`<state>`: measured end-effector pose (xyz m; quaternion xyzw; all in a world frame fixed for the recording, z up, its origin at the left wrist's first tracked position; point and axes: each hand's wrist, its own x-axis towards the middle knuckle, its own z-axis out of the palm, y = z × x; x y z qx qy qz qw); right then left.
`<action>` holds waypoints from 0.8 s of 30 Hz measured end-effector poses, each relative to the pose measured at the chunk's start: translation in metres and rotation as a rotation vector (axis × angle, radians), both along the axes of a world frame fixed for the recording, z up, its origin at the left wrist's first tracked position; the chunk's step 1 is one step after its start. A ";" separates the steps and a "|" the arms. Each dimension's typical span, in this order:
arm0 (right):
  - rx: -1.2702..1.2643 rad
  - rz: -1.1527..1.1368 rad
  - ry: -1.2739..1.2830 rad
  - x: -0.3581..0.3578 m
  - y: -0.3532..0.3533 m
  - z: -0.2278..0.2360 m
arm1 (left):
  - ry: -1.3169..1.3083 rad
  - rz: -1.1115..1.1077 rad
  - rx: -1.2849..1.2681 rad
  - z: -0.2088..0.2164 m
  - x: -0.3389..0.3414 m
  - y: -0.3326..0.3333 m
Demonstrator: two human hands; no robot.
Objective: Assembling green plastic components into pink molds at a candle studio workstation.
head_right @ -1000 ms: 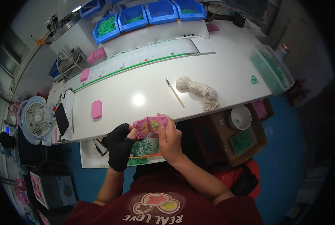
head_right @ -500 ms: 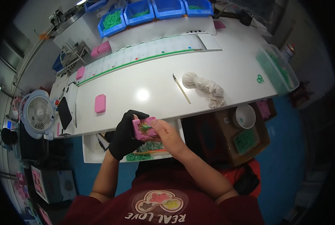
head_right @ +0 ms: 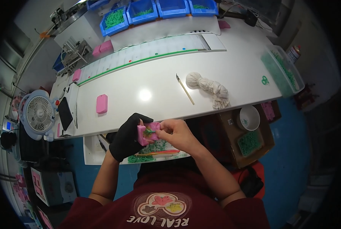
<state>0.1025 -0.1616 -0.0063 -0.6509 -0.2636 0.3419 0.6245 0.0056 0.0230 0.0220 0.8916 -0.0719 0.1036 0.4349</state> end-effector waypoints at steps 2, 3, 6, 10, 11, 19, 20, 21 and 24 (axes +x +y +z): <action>-0.036 -0.003 -0.063 -0.003 0.002 0.001 | -0.009 -0.004 0.002 -0.001 -0.001 0.000; -0.071 -0.005 -0.125 -0.005 0.003 0.001 | -0.031 -0.012 0.050 -0.002 -0.002 0.000; -0.159 0.012 -0.200 -0.008 0.007 0.007 | -0.039 -0.012 0.117 -0.005 -0.004 0.004; -0.055 0.035 -0.055 -0.008 0.005 -0.010 | 0.081 0.087 0.169 -0.004 -0.010 0.014; -0.025 0.070 -0.157 -0.008 0.002 -0.012 | 0.081 0.091 0.171 -0.004 -0.012 0.018; -0.122 -0.013 -0.148 -0.009 0.007 0.022 | -0.005 -0.045 -0.012 -0.002 -0.015 0.022; -0.124 0.009 -0.071 -0.011 0.012 0.024 | -0.023 -0.092 -0.051 0.001 -0.015 0.019; -0.123 0.009 -0.072 -0.011 0.014 0.019 | -0.024 -0.093 -0.050 -0.002 -0.016 0.015; 0.240 0.096 -0.159 -0.010 0.018 -0.001 | -0.110 -0.019 -0.099 -0.012 -0.019 0.008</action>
